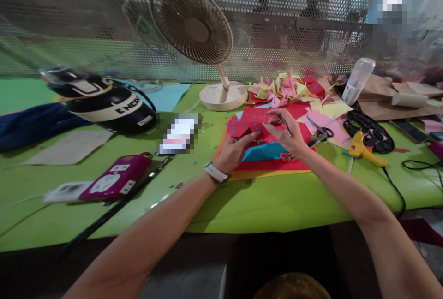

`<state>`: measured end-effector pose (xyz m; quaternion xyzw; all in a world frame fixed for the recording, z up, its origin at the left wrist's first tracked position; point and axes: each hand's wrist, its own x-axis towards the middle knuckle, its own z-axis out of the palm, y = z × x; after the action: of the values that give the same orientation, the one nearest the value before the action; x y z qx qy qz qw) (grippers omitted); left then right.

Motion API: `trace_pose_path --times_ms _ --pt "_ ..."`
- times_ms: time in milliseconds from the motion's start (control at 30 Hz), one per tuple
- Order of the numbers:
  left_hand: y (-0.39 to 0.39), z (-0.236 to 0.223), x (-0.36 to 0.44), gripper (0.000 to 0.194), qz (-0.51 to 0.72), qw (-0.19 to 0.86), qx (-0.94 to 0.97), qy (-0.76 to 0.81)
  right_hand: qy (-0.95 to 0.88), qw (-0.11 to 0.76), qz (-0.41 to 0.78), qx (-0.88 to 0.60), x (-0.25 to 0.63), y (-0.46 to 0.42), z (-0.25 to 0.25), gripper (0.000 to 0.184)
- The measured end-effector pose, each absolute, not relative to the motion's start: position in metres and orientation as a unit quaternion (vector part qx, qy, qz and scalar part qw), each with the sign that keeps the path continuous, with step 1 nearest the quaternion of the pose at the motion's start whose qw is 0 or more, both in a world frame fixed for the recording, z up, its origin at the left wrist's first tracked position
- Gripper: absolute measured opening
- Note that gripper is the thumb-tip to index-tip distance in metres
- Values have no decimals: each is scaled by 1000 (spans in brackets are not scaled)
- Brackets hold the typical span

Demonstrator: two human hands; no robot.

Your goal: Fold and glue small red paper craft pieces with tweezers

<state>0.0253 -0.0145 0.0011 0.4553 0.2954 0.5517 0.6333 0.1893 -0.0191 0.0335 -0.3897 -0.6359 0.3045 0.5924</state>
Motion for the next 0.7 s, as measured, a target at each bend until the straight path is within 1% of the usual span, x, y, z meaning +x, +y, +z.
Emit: trace_pose_path --times_ms 167,300,533,700 --pt "-13 -3 23 37 544 622 482 291 -639 587 300 -397 189 -20 34 35" --pt "-14 -3 25 37 553 618 468 305 -646 581 292 -400 190 -20 32 34" --pt "-14 0 23 32 553 642 447 286 -653 586 293 -380 192 -18 29 30" --pt "-10 -1 22 32 540 652 438 302 -647 586 289 -392 192 -18 31 32"
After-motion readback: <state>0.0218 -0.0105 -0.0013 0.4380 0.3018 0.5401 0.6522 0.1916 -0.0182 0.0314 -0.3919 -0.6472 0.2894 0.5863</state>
